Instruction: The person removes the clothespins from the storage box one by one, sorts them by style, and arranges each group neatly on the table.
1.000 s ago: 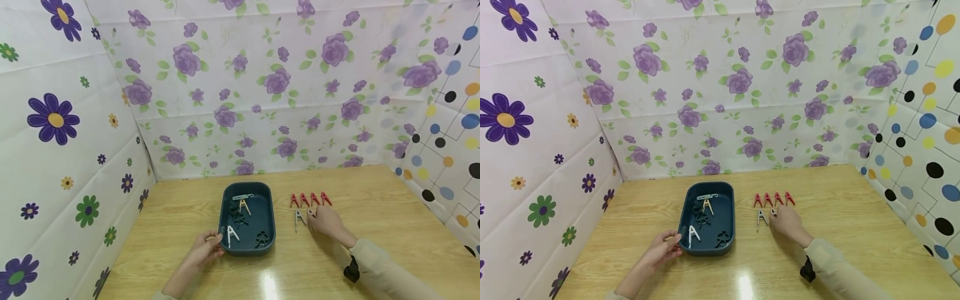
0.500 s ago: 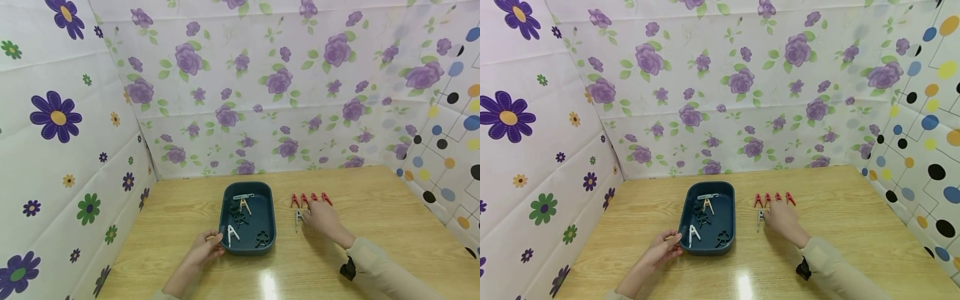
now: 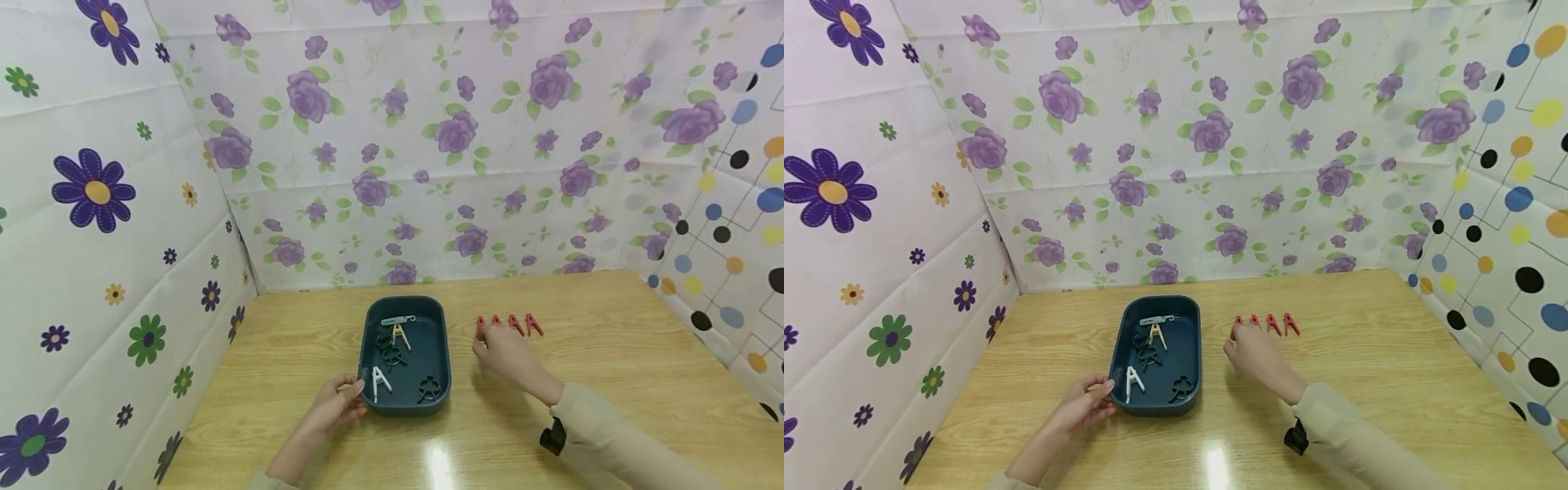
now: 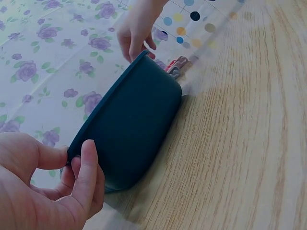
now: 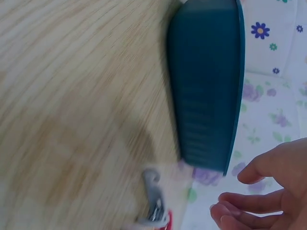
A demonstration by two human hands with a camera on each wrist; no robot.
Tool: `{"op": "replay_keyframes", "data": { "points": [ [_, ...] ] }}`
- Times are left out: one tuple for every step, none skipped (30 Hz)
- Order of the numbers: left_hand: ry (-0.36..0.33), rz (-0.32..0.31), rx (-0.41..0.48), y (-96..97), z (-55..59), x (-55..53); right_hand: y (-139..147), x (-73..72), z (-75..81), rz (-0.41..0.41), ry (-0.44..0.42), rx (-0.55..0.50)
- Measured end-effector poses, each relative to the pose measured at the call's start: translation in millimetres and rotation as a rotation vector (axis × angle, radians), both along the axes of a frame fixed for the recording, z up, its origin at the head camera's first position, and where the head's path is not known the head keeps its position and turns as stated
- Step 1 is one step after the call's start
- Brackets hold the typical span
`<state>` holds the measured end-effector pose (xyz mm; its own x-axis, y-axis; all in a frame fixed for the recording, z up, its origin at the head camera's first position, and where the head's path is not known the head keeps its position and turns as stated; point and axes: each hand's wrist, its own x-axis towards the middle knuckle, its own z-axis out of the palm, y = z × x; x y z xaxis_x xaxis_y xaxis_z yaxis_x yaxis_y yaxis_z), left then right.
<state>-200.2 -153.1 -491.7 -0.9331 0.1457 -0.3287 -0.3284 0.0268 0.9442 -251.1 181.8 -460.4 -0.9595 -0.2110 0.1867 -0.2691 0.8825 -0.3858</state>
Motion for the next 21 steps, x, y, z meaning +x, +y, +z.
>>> {"op": "replay_keyframes", "data": {
  "points": [
    [0.002,0.001,0.001,0.0,0.2,-0.1,-4,-0.4,1.0,0.013,0.004,-0.003],
    [0.003,0.002,0.001,0.0,0.3,-0.1,-8,-0.6,2.4,0.026,0.007,-0.006],
    [0.005,0.001,0.001,-0.1,0.1,-0.1,-13,-0.6,4.2,0.037,0.021,-0.006],
    [0.007,0.002,0.001,-0.2,0.1,0.0,-18,-0.9,5.2,0.049,0.039,0.000],
    [0.008,0.002,0.001,-0.2,0.1,0.1,-23,-0.8,6.5,0.055,0.049,0.000],
    [0.008,0.003,0.001,-0.2,0.1,0.3,-29,-1.0,7.6,0.060,0.064,0.004],
    [0.010,0.003,0.002,-0.3,-0.1,0.4,-34,-0.6,8.9,0.062,0.075,0.006],
    [0.010,0.000,0.004,-0.3,-0.4,0.4,-40,-0.3,10.3,0.066,0.086,0.001],
    [0.010,-0.001,0.005,-0.3,-0.4,0.4,-44,0.1,11.4,0.071,0.090,-0.001],
    [0.008,-0.001,0.006,-0.3,-0.3,0.4,-49,0.6,12.6,0.078,0.091,-0.005],
    [0.007,-0.002,0.010,-0.3,-0.4,0.3,-53,1.2,13.7,0.083,0.085,-0.009],
    [0.008,-0.003,0.012,-0.4,-0.4,0.3,-57,1.4,14.0,0.095,0.079,-0.012],
    [0.008,-0.004,0.015,-0.5,-0.7,0.3,-61,1.9,14.2,0.103,0.067,-0.012],
    [0.007,-0.005,0.015,-0.4,-0.7,0.1,-64,1.9,14.1,0.117,0.062,-0.007],
    [0.007,-0.001,0.013,-0.4,-0.5,0.2,-67,1.4,13.1,0.131,0.059,0.005],
    [0.007,0.001,0.013,-0.3,-0.6,0.1,-70,1.4,12.9,0.144,0.057,0.012],
    [0.007,0.002,0.014,-0.2,-0.6,0.1,-73,0.9,11.7,0.155,0.051,0.026],
    [0.010,0.002,0.012,-0.4,-0.5,0.4,-77,0.3,10.7,0.172,0.041,0.032],
    [0.011,0.002,0.012,-0.5,-0.5,0.4,-80,-0.2,10.2,0.187,0.028,0.035],
    [0.011,0.000,0.012,-0.5,-0.3,0.6,-83,-0.8,9.7,0.203,0.016,0.030],
    [0.012,-0.002,0.014,-0.7,-0.1,0.9,-87,-1.6,8.7,0.214,-0.003,0.022]
  ]
}}
